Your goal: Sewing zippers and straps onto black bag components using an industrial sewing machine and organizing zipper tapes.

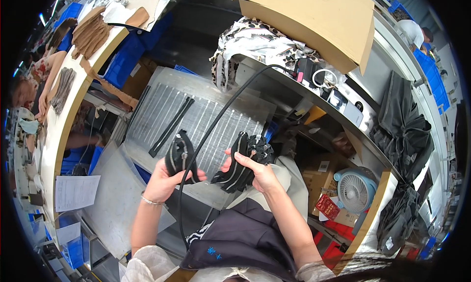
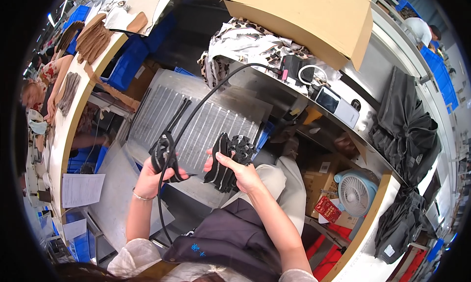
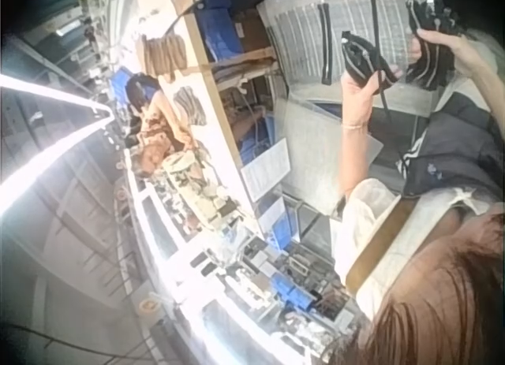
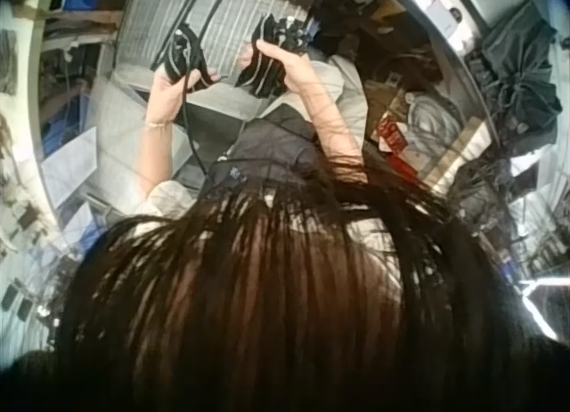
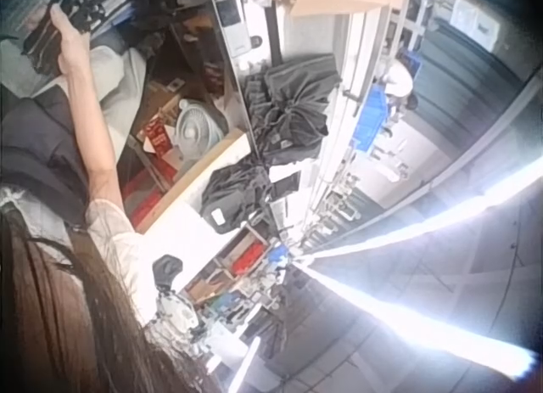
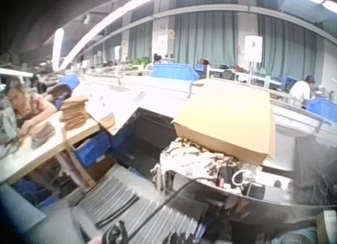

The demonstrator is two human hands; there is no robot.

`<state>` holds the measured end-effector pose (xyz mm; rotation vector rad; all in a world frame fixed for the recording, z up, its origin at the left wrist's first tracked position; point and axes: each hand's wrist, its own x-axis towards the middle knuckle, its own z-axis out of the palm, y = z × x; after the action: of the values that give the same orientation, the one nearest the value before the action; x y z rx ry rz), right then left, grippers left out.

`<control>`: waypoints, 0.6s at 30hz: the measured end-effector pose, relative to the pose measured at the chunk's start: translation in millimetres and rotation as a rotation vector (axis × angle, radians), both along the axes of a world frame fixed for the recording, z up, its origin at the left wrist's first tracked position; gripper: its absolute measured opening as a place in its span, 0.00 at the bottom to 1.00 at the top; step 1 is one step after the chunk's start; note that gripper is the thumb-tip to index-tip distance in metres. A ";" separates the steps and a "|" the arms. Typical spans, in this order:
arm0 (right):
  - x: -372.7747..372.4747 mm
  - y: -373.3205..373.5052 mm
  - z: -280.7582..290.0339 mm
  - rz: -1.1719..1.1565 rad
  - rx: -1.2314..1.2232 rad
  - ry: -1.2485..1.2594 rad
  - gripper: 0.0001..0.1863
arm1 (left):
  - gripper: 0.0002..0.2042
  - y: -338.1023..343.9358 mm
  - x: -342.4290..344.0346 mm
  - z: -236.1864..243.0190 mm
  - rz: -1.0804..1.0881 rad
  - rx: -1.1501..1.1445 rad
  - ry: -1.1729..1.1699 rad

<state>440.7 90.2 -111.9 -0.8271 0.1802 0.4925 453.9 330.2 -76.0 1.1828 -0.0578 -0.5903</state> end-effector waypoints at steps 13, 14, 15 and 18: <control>-12.9 7.1 18.1 -0.024 -0.201 -0.081 0.14 | 0.16 -58.6 0.0 -1.2 0.205 0.094 -0.028; -15.3 8.0 20.2 -0.066 -0.168 -0.127 0.11 | 0.18 -63.5 -0.8 -1.5 0.197 0.074 -0.014; -15.0 8.6 21.1 -0.067 -0.185 -0.102 0.11 | 0.19 -67.6 -1.2 -2.1 0.189 0.053 0.000; -17.9 8.6 21.7 -0.138 -0.439 -0.319 0.07 | 0.24 -74.9 -2.6 -4.4 0.250 0.066 -0.032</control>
<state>422.8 98.7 -90.2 -1.3005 0.0484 0.1846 451.3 255.3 -80.4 1.2411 0.0821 -0.3549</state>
